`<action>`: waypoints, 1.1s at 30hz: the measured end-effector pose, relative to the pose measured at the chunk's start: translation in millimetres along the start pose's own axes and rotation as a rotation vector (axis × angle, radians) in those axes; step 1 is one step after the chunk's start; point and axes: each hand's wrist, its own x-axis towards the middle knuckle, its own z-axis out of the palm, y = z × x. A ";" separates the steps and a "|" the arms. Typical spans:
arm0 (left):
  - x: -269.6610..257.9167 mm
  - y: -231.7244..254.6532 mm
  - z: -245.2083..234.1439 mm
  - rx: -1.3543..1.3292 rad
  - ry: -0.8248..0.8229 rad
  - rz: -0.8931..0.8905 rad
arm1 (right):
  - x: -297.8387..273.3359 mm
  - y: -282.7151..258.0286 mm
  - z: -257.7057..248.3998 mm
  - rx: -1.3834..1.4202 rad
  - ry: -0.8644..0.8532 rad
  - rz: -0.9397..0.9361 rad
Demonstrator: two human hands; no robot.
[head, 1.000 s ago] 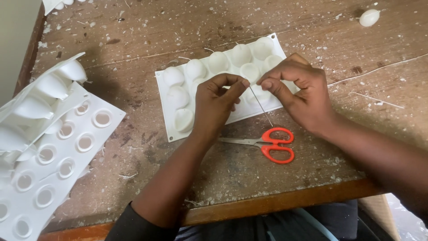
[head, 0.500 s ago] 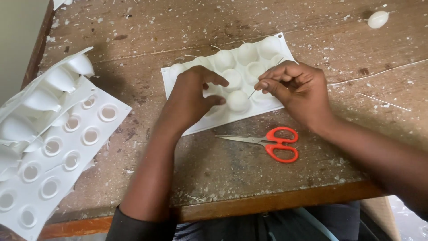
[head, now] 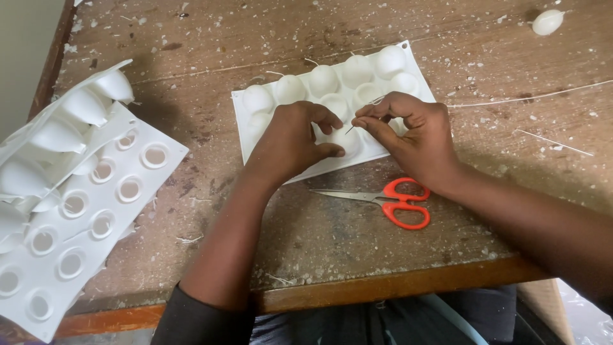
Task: Inserting wicks into silicone candle molds using a needle and trimming with scissors.
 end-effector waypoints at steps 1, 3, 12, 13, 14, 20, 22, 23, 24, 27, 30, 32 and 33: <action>0.3 -0.9 0.1 -0.007 0.000 0.019 | 0.0 -0.5 -0.2 -0.003 -0.012 -0.003; 1.2 -1.9 1.0 -0.015 0.001 0.038 | 0.3 -1.5 -0.1 -0.007 -0.023 -0.006; 3.6 -4.4 7.5 -0.065 0.028 -0.029 | 3.6 -3.1 0.3 -0.033 -0.063 -0.005; 3.2 -5.1 8.2 -0.068 0.027 -0.022 | 3.7 -3.4 0.7 -0.037 -0.056 -0.005; 2.9 -5.8 8.8 -0.072 0.026 -0.015 | 3.8 -3.6 1.2 -0.041 -0.048 -0.006; 3.1 -2.1 10.3 0.007 0.066 0.081 | 2.4 -6.8 1.5 -0.132 -0.062 -0.074; 2.4 -3.3 13.1 -0.002 0.086 0.093 | 2.2 -6.2 1.2 -0.176 -0.070 -0.092; 2.3 -4.0 14.2 -0.008 0.110 0.108 | 2.8 -5.7 1.1 -0.222 -0.076 -0.116; 1.1 -1.6 12.5 -0.010 0.110 0.104 | 2.4 -6.0 1.6 -0.220 -0.080 -0.114; -0.3 4.2 8.6 -0.162 0.074 0.069 | 2.3 -4.6 1.5 -0.153 -0.082 -0.057; -0.1 4.2 9.2 -0.199 0.090 0.110 | 3.0 -1.3 1.8 -0.067 -0.124 -0.061; 0.9 1.2 11.1 -0.206 0.072 0.074 | 3.7 -2.9 4.9 -0.140 -0.216 0.074; 0.6 -1.5 12.6 -0.210 0.073 0.064 | 2.7 -4.1 4.6 -0.136 -0.225 0.078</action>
